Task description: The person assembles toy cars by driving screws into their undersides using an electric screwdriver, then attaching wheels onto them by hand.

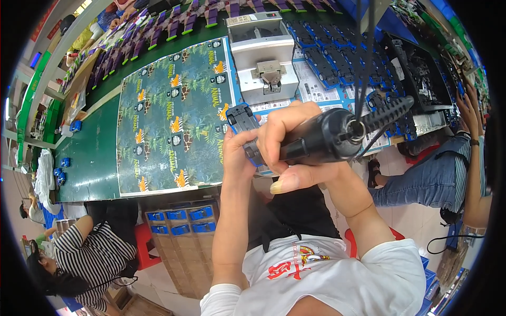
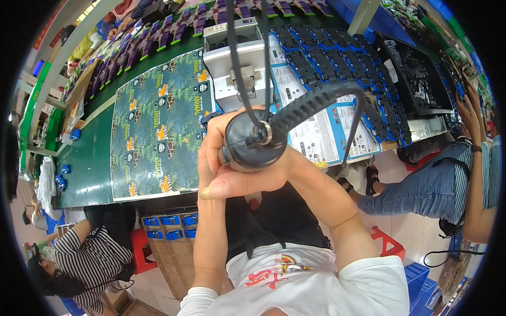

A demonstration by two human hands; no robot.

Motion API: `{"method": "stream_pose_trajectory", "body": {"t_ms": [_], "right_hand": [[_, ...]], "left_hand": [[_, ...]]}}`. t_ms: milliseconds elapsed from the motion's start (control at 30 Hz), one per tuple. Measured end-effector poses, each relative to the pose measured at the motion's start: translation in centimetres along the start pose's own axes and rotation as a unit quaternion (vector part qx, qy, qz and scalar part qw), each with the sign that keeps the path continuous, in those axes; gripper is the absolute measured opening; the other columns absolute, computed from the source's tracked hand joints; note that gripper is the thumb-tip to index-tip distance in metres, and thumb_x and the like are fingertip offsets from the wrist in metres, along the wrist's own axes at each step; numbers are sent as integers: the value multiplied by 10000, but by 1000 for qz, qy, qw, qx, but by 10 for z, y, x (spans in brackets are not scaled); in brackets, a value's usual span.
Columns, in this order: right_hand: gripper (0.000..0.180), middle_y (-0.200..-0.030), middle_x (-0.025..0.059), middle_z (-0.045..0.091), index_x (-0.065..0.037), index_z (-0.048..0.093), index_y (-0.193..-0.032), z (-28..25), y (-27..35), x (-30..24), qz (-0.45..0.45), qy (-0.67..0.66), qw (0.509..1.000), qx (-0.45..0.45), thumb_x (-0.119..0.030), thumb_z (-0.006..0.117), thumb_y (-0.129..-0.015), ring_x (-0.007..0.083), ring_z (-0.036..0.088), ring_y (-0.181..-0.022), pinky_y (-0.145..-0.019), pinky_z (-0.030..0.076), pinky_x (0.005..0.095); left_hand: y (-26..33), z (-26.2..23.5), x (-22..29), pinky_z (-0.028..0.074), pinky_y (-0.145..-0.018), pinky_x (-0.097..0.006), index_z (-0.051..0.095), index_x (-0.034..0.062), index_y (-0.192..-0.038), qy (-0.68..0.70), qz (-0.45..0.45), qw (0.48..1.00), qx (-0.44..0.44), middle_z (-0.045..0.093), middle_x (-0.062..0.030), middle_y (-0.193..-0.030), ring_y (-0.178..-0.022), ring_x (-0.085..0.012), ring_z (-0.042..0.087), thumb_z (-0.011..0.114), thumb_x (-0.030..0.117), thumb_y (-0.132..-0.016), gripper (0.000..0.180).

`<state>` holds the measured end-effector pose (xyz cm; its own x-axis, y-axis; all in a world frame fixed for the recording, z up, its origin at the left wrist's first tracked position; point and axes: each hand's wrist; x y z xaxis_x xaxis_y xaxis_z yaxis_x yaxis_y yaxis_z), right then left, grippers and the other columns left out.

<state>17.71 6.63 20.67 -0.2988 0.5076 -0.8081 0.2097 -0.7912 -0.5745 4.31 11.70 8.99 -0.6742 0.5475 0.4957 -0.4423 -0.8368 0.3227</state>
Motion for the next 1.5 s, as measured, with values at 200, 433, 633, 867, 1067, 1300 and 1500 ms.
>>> {"method": "stream_pose_trajectory", "body": {"t_ms": [200, 433, 633, 867, 1067, 1300, 1500], "right_hand": [[425, -537, -9, 530, -80, 536, -656, 5, 0, 1, -36, 8, 998, -55, -333, 878, -674, 121, 515, -469, -467, 385, 252], [419, -528, -28, 512, -95, 523, -606, 7, -4, -2, -14, 8, 997, -73, -363, 829, -703, 123, 509, -463, -462, 371, 256], [335, -589, 31, 577, -44, 572, -611, 3, -5, -2, -3, 4, 994, -112, -187, 872, -653, 133, 556, -511, -502, 425, 260], [416, -547, -11, 537, -81, 553, -646, 9, -1, -7, -17, -8, 997, -74, -331, 882, -689, 116, 508, -455, -443, 358, 248], [349, -626, 41, 603, -58, 630, -740, -15, 21, -45, -61, -66, 996, 13, -249, 908, -652, 157, 575, -535, -502, 458, 287], [331, -677, 54, 493, -18, 492, -936, -79, 86, -53, -54, 65, 983, 163, -222, 728, -824, 145, 492, -531, -484, 445, 295], [333, -693, 39, 472, -44, 457, -948, -98, 120, -53, -6, 87, 974, 208, -256, 698, -861, 116, 453, -508, -492, 430, 254]], "left_hand": [[-2, 5, 1, 567, -859, -414, 563, 2, -1151, -37, 6, 999, -32, 676, -148, -1045, -956, -279, 679, 535, -100, -747, 417], [4, 10, 4, 565, -894, -481, 494, -40, -1217, 40, -40, 997, -60, 624, -234, -1120, -998, -354, 662, 440, -102, -778, 447], [4, 5, 6, 554, -910, -488, 481, -34, -1241, 42, -53, 993, -98, 599, -247, -1188, -1061, -368, 638, 450, -35, -842, 400], [-5, -11, -2, 563, -875, -450, 531, -24, -1209, -9, -13, 995, -98, 649, -186, -1128, -970, -308, 673, 535, 16, -854, 358], [5, 9, 41, 582, -711, -352, 538, 22, -1219, -127, 37, 983, -128, 647, -142, -1084, -862, -226, 680, 594, 223, -944, 345], [-11, -2, 125, 455, -896, -440, 491, 88, -1350, -871, 335, 289, -216, 555, -162, -1127, -1027, -342, 552, 665, 484, -851, 661], [14, -83, 253, 266, -1098, -593, 415, 157, -1456, -943, 289, 128, -106, 447, -179, -1399, -1324, -353, 412, 658, 698, -717, 948]]}}
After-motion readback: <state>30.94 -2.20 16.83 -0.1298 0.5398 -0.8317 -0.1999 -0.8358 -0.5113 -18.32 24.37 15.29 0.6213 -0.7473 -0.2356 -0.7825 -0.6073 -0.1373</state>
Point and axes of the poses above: each hand's wrist, its own y-axis away from the middle knuckle, its own z-axis out of the palm, x = y × z
